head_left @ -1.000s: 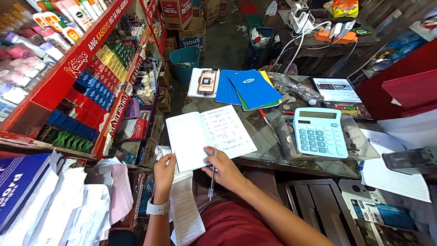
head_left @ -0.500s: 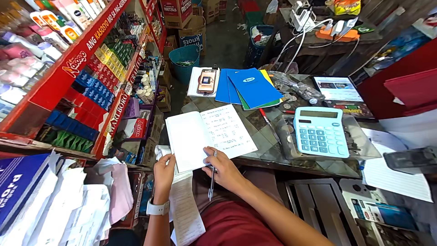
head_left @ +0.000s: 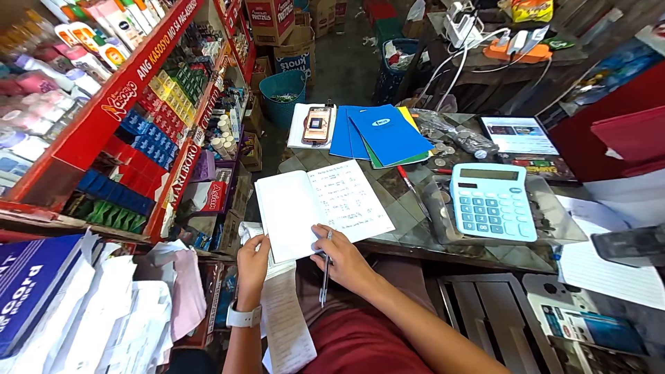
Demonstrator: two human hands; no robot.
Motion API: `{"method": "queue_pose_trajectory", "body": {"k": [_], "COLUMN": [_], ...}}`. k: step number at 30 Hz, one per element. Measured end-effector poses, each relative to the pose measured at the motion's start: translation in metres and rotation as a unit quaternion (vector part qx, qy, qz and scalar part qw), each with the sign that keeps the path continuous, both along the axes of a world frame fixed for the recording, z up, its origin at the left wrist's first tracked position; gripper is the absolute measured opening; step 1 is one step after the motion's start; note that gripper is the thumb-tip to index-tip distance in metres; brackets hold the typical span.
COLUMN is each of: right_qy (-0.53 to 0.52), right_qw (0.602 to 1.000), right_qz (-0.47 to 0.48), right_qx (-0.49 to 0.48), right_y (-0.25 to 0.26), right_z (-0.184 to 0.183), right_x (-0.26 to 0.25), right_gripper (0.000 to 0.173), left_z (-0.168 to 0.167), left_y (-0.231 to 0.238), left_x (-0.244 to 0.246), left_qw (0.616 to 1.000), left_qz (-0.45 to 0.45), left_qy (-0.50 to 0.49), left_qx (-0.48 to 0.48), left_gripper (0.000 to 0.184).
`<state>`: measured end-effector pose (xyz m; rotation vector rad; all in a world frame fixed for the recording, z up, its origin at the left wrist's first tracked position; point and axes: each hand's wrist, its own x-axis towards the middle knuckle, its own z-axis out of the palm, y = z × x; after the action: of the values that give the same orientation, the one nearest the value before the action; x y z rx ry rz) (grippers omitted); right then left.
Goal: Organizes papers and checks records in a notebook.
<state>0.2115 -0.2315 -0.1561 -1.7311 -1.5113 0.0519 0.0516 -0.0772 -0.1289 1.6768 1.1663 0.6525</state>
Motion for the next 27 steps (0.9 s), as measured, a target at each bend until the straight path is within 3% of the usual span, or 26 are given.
{"method": "queue_pose_trajectory", "body": {"k": [27], "right_qy": [0.018], "right_qw": [1.0], "right_qz": [-0.021], "right_qx": [-0.014], "right_y": [-0.0032], "right_z": [-0.0023], "right_x": [0.0074], "right_gripper": [0.019], "left_z": [0.0013], "left_y": [0.0005], "left_x": [-0.0001], "left_qw": [1.0], "left_qz": [-0.008], "left_qy": [0.01], "left_qx": [0.006], "left_gripper": [0.021]}}
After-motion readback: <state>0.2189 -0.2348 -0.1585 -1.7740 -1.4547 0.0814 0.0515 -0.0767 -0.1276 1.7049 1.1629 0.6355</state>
